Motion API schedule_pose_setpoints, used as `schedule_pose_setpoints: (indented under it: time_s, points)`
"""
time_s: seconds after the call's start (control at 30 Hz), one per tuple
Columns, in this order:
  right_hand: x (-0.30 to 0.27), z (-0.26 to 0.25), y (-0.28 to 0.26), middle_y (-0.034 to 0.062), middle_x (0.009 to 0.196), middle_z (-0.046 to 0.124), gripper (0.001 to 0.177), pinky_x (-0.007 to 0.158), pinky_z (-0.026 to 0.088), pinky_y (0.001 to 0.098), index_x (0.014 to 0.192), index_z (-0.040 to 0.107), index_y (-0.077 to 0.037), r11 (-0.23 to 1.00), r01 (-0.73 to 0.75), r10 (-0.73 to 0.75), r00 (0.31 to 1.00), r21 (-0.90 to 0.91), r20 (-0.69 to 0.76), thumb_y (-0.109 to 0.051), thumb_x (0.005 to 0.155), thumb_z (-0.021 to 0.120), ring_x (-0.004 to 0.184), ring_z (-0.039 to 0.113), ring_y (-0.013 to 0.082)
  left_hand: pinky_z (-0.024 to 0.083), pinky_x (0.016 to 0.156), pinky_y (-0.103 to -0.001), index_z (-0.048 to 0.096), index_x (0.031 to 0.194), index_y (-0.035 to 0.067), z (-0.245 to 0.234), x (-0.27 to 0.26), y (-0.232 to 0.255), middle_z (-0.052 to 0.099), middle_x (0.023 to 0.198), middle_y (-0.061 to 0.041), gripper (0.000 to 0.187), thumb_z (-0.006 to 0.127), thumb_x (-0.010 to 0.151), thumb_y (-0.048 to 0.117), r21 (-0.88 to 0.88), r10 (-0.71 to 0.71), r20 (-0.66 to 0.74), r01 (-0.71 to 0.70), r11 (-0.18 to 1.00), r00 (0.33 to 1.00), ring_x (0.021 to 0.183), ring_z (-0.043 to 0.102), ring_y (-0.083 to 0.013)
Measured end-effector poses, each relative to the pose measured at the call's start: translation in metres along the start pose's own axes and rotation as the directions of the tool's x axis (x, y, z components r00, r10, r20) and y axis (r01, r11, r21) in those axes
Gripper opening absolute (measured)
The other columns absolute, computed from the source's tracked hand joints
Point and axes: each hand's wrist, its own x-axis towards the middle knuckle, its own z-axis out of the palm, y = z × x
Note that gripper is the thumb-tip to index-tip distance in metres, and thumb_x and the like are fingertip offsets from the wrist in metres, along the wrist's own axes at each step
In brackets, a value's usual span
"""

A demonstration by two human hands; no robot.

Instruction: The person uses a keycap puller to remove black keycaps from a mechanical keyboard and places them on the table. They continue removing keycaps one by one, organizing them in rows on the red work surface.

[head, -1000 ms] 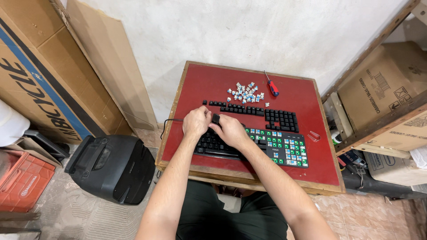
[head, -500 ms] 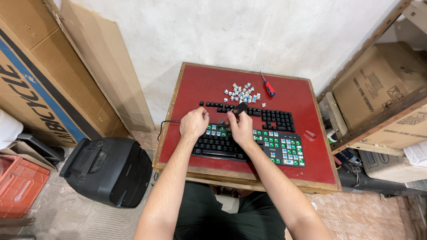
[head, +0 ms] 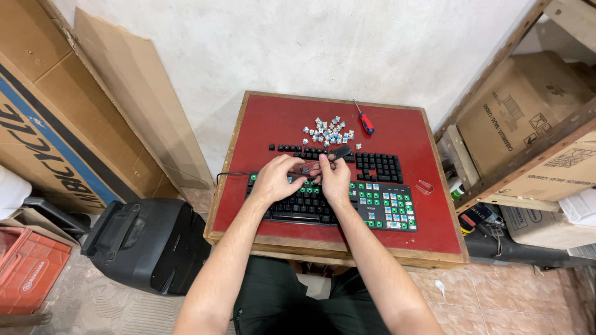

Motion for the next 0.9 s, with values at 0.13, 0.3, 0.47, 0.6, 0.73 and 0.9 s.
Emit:
schedule_pose_setpoints:
  time_s: [0.13,0.3,0.47,0.6,0.73,0.9]
  points:
    - [0.0,-0.001,-0.002,0.0231,0.09,0.083,0.025,0.048,0.065,0.0267,0.108,0.066,0.001,0.999,-0.028,0.028,1.0,0.028,-0.005,-0.023,0.116,0.069,0.059,0.08,0.0213,0.068,0.091,-0.041,0.083,0.124,0.014,0.016,0.008,0.0,0.081,0.113,-0.008,0.033,0.086,0.091,0.019,-0.176,-0.109,0.036,0.114,0.978,0.993,0.104,0.081,-0.0251]
    - [0.0,-0.002,-0.001,0.0254,0.085,0.08,0.027,0.046,0.068,0.0284,0.114,0.06,0.003,0.989,-0.088,0.098,0.992,0.123,-0.074,-0.023,0.117,0.067,0.062,0.082,0.0262,0.068,0.078,-0.029,0.087,0.109,0.013,0.036,0.016,-0.021,0.083,0.097,-0.008,0.022,0.092,0.088,0.016,-0.364,-0.235,0.045,0.235,0.901,0.971,0.092,0.083,-0.0197]
    - [0.003,-0.001,-0.004,0.023,0.084,0.079,0.028,0.048,0.069,0.027,0.117,0.057,0.003,0.976,-0.128,0.149,0.983,0.178,-0.106,-0.024,0.118,0.063,0.063,0.081,0.0255,0.067,0.068,-0.027,0.084,0.109,0.014,0.028,0.022,-0.023,0.084,0.088,-0.004,0.022,0.089,0.089,0.022,-0.431,-0.412,0.101,0.413,0.802,0.905,0.077,0.081,-0.011]
    - [0.0,-0.002,-0.005,0.0226,0.081,0.078,0.026,0.046,0.068,0.0273,0.113,0.059,0.002,0.986,-0.101,0.114,0.989,0.134,-0.093,-0.023,0.118,0.063,0.059,0.08,0.0243,0.07,0.087,-0.035,0.073,0.141,0.012,-0.001,0.023,-0.002,0.084,0.113,-0.022,0.049,0.079,0.092,0.006,-0.524,-0.399,0.111,0.395,0.755,0.91,0.101,0.085,-0.0252]
    - [-0.002,-0.003,-0.002,0.0231,0.08,0.079,0.028,0.044,0.068,0.0282,0.111,0.061,0.002,0.993,-0.08,0.088,0.993,0.09,-0.082,-0.024,0.118,0.064,0.058,0.08,0.0241,0.071,0.089,-0.034,0.086,0.131,0.014,0.006,0.026,-0.009,0.084,0.117,-0.026,0.036,0.074,0.099,0.003,-0.555,-0.369,0.147,0.386,0.737,0.918,0.106,0.085,-0.0258]
    - [-0.002,-0.002,-0.001,0.0216,0.075,0.079,0.028,0.041,0.066,0.0281,0.107,0.063,0.001,0.995,-0.06,0.066,0.995,0.075,-0.081,-0.025,0.118,0.065,0.053,0.078,0.0231,0.071,0.09,-0.032,0.086,0.13,0.013,0.016,0.029,-0.034,0.085,0.116,-0.022,0.038,0.084,0.094,0.004,-0.331,-0.404,0.133,0.424,0.843,0.905,0.105,0.085,-0.0231]
